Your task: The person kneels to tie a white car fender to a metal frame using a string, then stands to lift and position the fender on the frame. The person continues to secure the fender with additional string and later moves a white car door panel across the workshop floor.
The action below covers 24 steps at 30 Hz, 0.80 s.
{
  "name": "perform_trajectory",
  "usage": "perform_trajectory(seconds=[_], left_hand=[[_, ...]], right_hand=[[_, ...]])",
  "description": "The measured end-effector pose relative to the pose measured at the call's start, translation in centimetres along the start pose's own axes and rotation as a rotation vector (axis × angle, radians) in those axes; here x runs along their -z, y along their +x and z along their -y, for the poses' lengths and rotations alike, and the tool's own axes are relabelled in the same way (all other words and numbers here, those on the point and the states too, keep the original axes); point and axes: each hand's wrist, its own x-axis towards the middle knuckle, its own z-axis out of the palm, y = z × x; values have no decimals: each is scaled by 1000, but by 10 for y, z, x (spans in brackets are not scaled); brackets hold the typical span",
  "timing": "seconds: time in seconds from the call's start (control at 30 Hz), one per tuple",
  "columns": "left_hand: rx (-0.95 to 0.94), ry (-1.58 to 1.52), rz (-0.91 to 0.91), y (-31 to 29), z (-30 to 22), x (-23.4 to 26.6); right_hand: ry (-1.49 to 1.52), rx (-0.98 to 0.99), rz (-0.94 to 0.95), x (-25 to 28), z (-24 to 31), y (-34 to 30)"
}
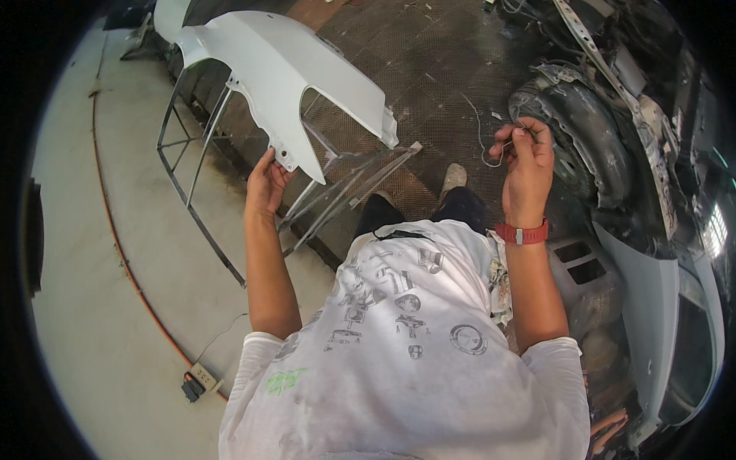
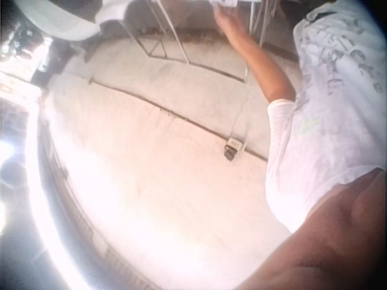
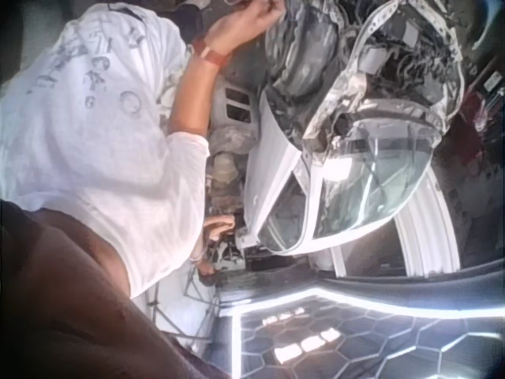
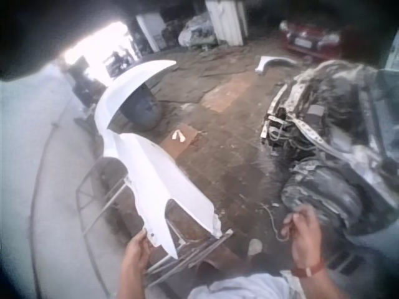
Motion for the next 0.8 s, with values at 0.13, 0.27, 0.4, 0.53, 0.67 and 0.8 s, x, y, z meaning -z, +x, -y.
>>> perform_trajectory(seconds=[0.13,0.27,0.4,0.53,0.67,0.8], left_hand=[[20,17,121,8,-3,10],[32,75,195,12,-5,16],[51,69,323,14,-13,13],[80,55,424,20,-15,22],[66,70,484,27,-12,30],[72,58,504,27,-15,31]], right_hand=[[9,77,-47,-18,-1,-32],[14,120,-154,-45,-13,-70],[38,182,-190,-78,-30,-117],[7,215,-201,-108,-46,-158],[-21,228,-267,-124,-55,-194],[-20,218,-328,-130,-66,-224]])
